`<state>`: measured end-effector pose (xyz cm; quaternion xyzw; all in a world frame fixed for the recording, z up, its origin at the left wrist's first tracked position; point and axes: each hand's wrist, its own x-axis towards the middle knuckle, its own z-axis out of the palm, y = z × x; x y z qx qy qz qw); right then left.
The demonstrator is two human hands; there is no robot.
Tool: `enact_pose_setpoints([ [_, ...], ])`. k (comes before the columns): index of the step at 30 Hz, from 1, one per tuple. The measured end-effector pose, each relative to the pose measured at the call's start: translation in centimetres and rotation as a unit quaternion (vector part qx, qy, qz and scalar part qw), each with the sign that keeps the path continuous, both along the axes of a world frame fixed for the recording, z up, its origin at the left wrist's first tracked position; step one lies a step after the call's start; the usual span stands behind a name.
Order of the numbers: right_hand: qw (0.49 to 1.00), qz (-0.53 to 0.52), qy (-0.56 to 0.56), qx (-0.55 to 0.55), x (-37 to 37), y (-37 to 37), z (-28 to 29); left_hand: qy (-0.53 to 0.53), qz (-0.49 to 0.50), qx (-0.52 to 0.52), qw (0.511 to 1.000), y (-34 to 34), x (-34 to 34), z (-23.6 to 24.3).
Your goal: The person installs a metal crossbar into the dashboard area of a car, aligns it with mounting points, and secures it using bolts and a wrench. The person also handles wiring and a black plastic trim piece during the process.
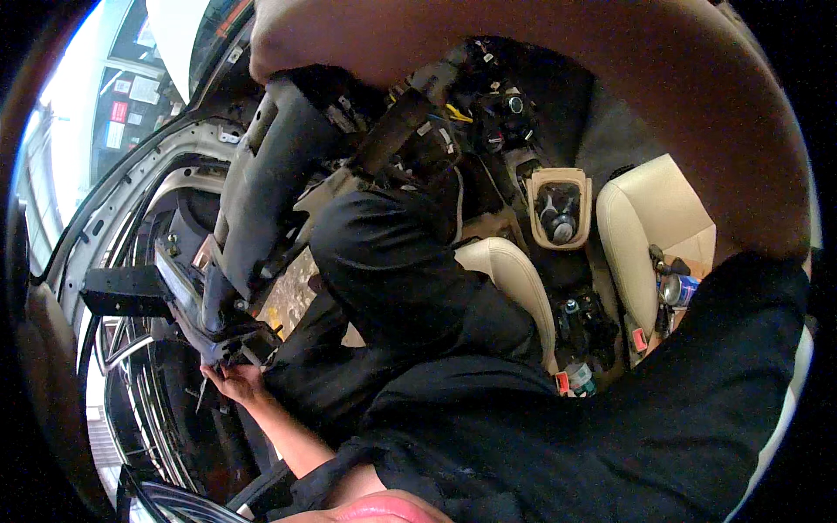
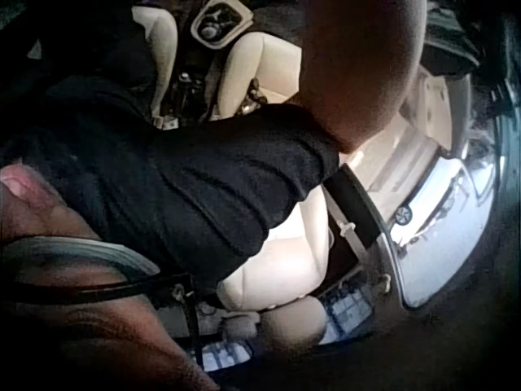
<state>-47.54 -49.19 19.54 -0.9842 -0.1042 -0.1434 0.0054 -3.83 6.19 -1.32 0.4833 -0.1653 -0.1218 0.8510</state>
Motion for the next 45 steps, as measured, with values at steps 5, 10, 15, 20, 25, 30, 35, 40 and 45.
enact_pose_setpoints([
  [5,0.992,-0.114,0.051,-0.004,-2.6,2.3,1.0,0.038,-0.037,0.008,0.999,-5.4,0.0,-1.7],
  [10,0.962,-0.239,0.128,0.034,-3.2,3.4,0.1,0.043,-0.045,0.019,0.998,-7.8,0.5,0.1],
  [15,0.966,-0.255,0.03,-0.014,-5.7,1.5,-2.6,0.077,-0.095,-0.007,0.992,-13.2,0.7,0.1],
  [20,0.955,-0.294,0.02,0.016,-5.9,-1.8,-6.4,0.049,-0.095,0.031,0.994,-16.7,-0.3,0.0],
  [25,0.959,-0.282,0.032,0.017,-5.9,-5.1,-7.4,0.085,-0.09,0.041,0.991,-19.8,-0.7,-1.3],
  [30,0.949,-0.3,0.082,0.044,-4.3,-6.8,-7.3,0.093,-0.094,0.068,0.989,-20.8,0.7,-2.3],
  [35,0.939,-0.315,0.123,0.053,-2.5,-10.0,-8.8,0.102,-0.083,0.074,0.989,-21.8,1.0,-3.2],
  [40,0.934,-0.322,0.153,0.029,-0.4,-11.4,-8.5,0.117,-0.064,0.091,0.987,-21.8,1.8,-3.8],
  [45,0.931,-0.337,0.14,-0.008,0.6,-12.0,-8.1,0.145,-0.031,0.096,0.984,-22.6,1.3,-3.6],
])
